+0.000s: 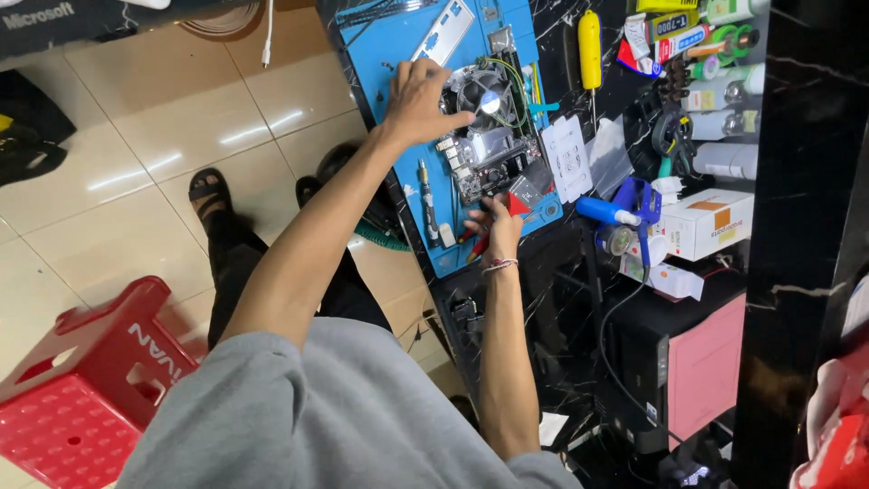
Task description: Cleaning dust from the interior of a computer case and a motherboard using a handheld brush.
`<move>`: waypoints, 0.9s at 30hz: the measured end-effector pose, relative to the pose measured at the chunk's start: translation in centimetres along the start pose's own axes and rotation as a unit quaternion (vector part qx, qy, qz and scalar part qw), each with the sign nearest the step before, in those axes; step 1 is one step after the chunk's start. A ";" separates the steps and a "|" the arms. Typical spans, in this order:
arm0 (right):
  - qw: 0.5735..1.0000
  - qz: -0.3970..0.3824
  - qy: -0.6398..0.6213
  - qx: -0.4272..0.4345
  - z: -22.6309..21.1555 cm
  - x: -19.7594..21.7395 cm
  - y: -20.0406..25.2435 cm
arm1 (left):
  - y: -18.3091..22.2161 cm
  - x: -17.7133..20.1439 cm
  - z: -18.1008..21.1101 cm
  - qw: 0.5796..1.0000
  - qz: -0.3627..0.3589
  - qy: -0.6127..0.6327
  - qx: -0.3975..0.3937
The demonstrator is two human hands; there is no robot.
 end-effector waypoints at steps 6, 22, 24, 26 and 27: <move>0.999 -0.025 0.028 0.024 0.2 -0.5 -0.6 | -0.1 -1.3 0.6 0.998 0.011 -0.050 0.020; 0.982 -0.040 0.098 0.158 -1.7 -1.5 2.3 | 0.2 -0.7 -0.3 1.000 0.005 0.013 0.018; 0.979 -0.040 0.102 0.172 -2.2 -1.3 3.2 | 0.9 0.0 -0.2 0.999 -0.004 0.028 0.017; 0.978 -0.058 0.103 0.174 -2.6 -1.5 3.7 | 1.3 0.8 -0.2 0.998 -0.022 0.031 0.041; 0.978 -0.058 0.099 0.176 -2.2 -1.4 3.5 | 2.0 1.8 0.3 0.999 -0.020 0.028 0.038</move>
Point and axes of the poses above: each hand's wrist, its own y-axis away from the middle knuckle, its own x-axis out of the back of the hand, z = x × y, the point moved 6 cm from there along -y, towards the middle knuckle, and after that the axes turned 8 degrees about x, right-handed, at the moved point
